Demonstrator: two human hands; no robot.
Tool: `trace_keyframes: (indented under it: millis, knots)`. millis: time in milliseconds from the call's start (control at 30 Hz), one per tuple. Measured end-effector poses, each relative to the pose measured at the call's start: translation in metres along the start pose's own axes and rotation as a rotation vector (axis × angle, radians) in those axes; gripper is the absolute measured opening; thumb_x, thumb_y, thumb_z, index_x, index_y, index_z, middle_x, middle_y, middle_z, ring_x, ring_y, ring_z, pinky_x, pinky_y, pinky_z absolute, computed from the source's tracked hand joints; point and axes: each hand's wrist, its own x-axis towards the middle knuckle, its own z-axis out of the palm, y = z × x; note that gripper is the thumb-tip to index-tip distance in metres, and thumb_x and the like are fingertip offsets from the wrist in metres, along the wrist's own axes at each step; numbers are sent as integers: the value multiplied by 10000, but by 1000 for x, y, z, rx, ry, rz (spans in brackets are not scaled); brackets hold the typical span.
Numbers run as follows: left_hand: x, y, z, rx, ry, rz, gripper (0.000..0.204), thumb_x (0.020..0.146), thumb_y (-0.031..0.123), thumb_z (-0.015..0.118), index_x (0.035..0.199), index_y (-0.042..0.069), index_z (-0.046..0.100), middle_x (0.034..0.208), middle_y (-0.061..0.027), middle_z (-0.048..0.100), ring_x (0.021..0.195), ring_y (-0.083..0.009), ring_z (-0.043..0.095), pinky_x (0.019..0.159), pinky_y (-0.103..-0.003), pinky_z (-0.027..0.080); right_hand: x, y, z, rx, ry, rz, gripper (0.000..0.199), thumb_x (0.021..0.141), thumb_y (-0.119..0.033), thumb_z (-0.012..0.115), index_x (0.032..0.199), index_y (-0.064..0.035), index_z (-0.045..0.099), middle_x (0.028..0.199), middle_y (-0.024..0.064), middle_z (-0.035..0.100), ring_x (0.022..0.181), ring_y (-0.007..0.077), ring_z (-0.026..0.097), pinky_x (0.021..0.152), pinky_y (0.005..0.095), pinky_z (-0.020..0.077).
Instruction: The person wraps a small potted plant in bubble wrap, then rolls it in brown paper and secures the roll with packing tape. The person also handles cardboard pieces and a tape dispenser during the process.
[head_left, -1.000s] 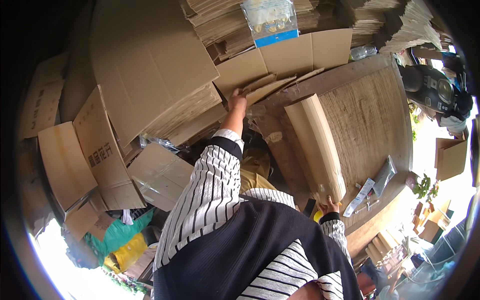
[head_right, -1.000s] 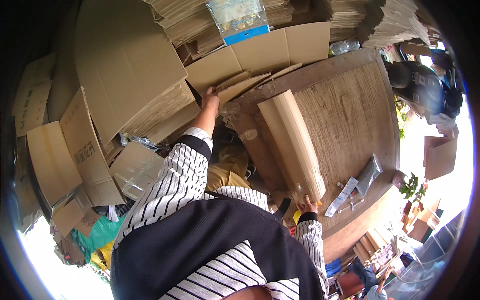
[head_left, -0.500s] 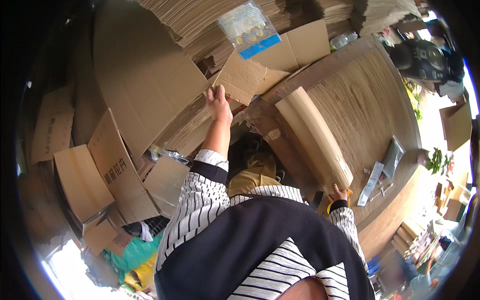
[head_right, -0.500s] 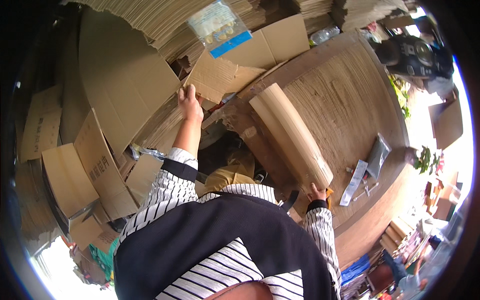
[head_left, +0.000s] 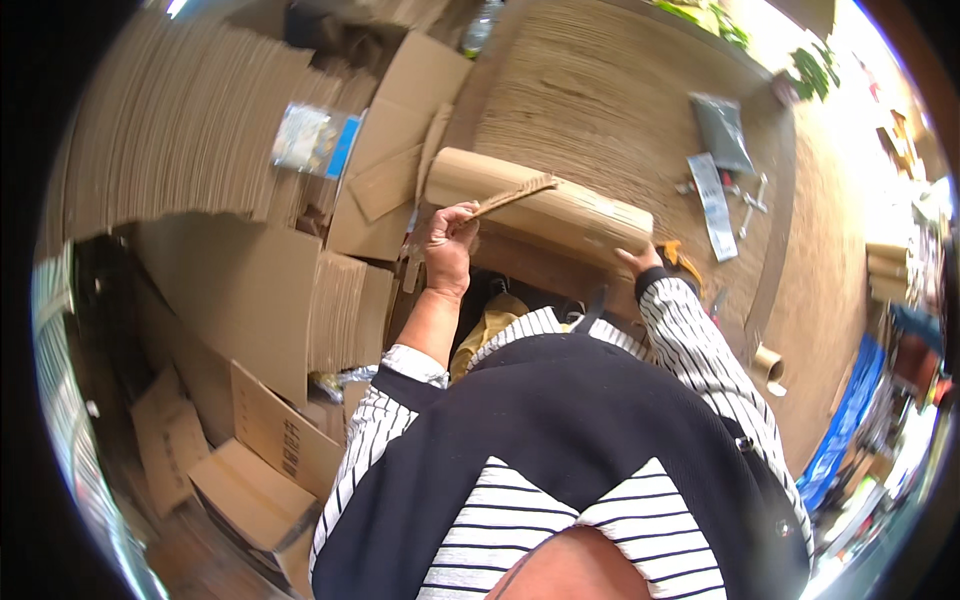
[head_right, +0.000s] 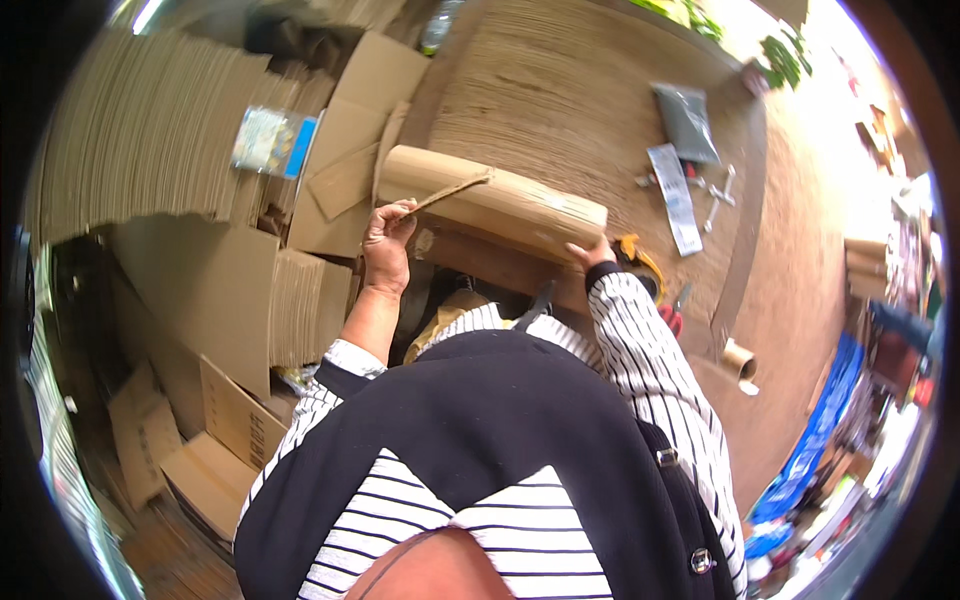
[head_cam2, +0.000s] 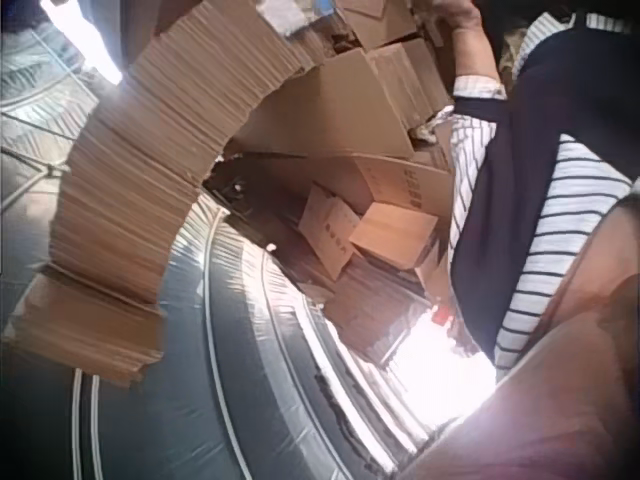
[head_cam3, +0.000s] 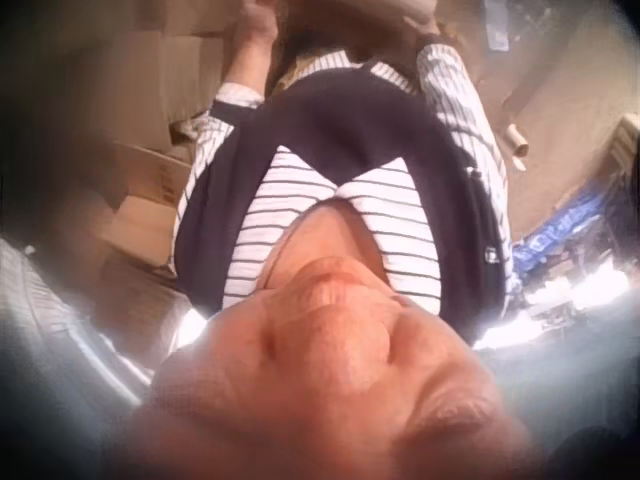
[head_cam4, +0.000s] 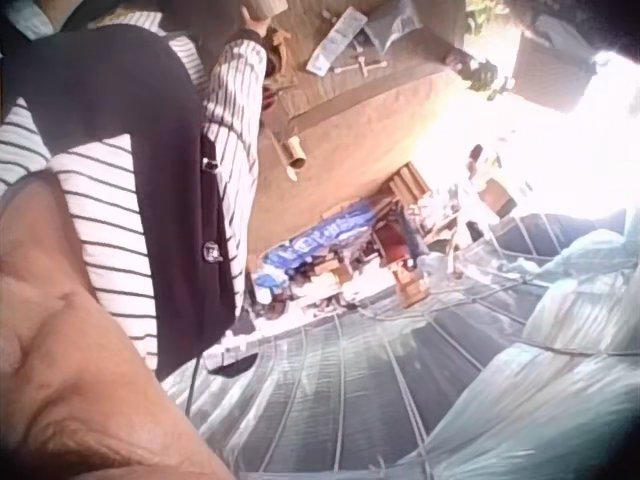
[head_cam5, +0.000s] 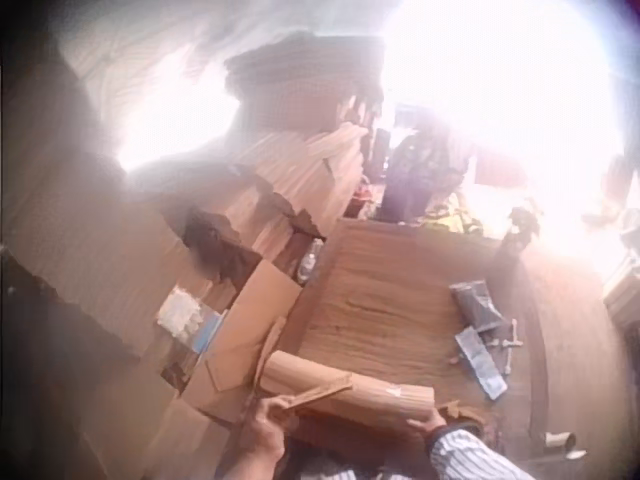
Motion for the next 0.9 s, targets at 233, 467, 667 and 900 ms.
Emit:
trace_keyframes:
  millis: [233,467,667,900]
  knots:
    - [-12,-15,86,641,-436,340,261,746,-173,631,865,59,651,1234,-99,570,1005,-209,602,873,-302,501,-19,-43,15,-65,78,145,794,633,-321,890,1249,2,507,1151,214,649,1105,317,620,950,380,484]
    - [-15,-55,85,872,-620,297,253,765,-170,526,861,46,618,1117,-120,633,999,-228,627,855,-285,500,-17,-50,16,-266,129,264,768,684,-367,848,1251,2,482,1169,233,625,1117,356,599,945,405,485]
    - [8,-62,70,677,-564,13,180,861,-110,538,908,61,567,1094,-99,661,970,-193,638,846,-265,488,2,-2,1,-106,145,-101,814,639,-377,873,1260,-2,504,1174,225,633,1117,328,611,951,394,485]
    - [4,-30,-62,364,223,-243,191,853,-53,611,983,62,531,1069,-86,656,882,-140,633,737,-269,529,-12,-20,-3,-123,64,52,745,689,-358,849,1261,8,543,1173,196,656,1096,304,632,937,371,491]
